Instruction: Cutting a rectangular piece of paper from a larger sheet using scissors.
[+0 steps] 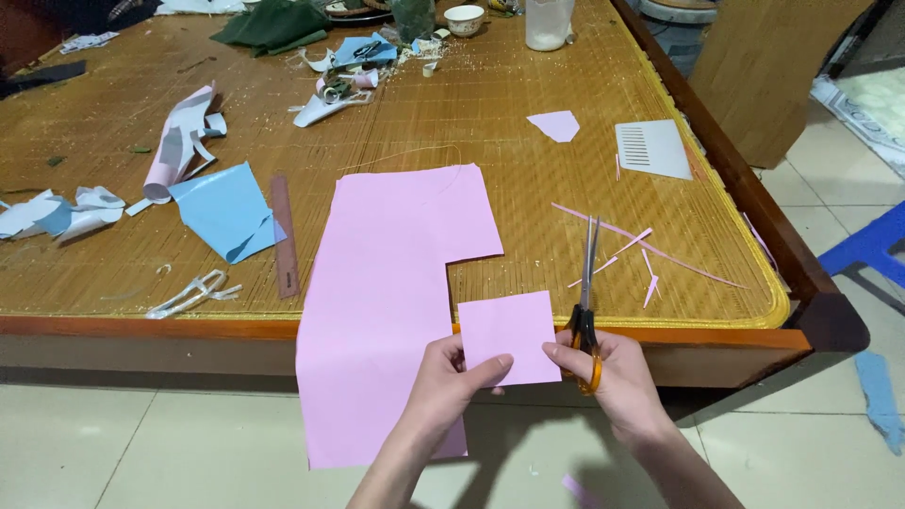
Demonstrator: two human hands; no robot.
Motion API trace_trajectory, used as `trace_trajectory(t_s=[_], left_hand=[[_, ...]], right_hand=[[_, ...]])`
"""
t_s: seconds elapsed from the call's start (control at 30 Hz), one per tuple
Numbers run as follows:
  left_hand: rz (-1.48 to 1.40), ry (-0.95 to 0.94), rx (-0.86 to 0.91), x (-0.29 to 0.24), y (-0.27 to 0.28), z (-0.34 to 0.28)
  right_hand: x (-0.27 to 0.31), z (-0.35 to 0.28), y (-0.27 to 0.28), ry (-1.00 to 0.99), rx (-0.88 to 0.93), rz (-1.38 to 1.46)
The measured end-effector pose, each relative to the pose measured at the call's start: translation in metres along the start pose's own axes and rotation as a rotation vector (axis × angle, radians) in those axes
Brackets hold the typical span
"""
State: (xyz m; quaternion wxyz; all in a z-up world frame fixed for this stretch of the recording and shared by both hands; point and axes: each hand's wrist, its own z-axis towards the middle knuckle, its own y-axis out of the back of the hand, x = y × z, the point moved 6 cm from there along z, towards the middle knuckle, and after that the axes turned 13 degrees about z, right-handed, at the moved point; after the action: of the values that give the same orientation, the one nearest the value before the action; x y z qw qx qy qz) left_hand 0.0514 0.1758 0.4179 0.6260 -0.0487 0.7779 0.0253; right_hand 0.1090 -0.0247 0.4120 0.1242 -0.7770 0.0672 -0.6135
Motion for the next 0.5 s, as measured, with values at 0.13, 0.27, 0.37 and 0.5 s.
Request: trace_trajectory(t_s=[0.13,0.27,0.37,0.5], left_hand=[[-0.051,-0.183,-0.061,-0.003,0.011,0.006],[-0.085,-0.234,-0.096,-0.017,0.021,0.001],[-0.100,-0.164,-0.168,-0.008,0.028,0.006],[-0.060,-0.132,-0.173,-0.021,0.031,-0.003]], right_hand=[[0.005,-0.001,0.001,0.001,0.005,0.031],[0.004,0.000,0.004,-0.014,-0.010,0.041],[-0.006,0.009,0.008,0.016,0.032,0.042],[0.008,-0.004,-0.002,-0.031,0.053,-0.004]])
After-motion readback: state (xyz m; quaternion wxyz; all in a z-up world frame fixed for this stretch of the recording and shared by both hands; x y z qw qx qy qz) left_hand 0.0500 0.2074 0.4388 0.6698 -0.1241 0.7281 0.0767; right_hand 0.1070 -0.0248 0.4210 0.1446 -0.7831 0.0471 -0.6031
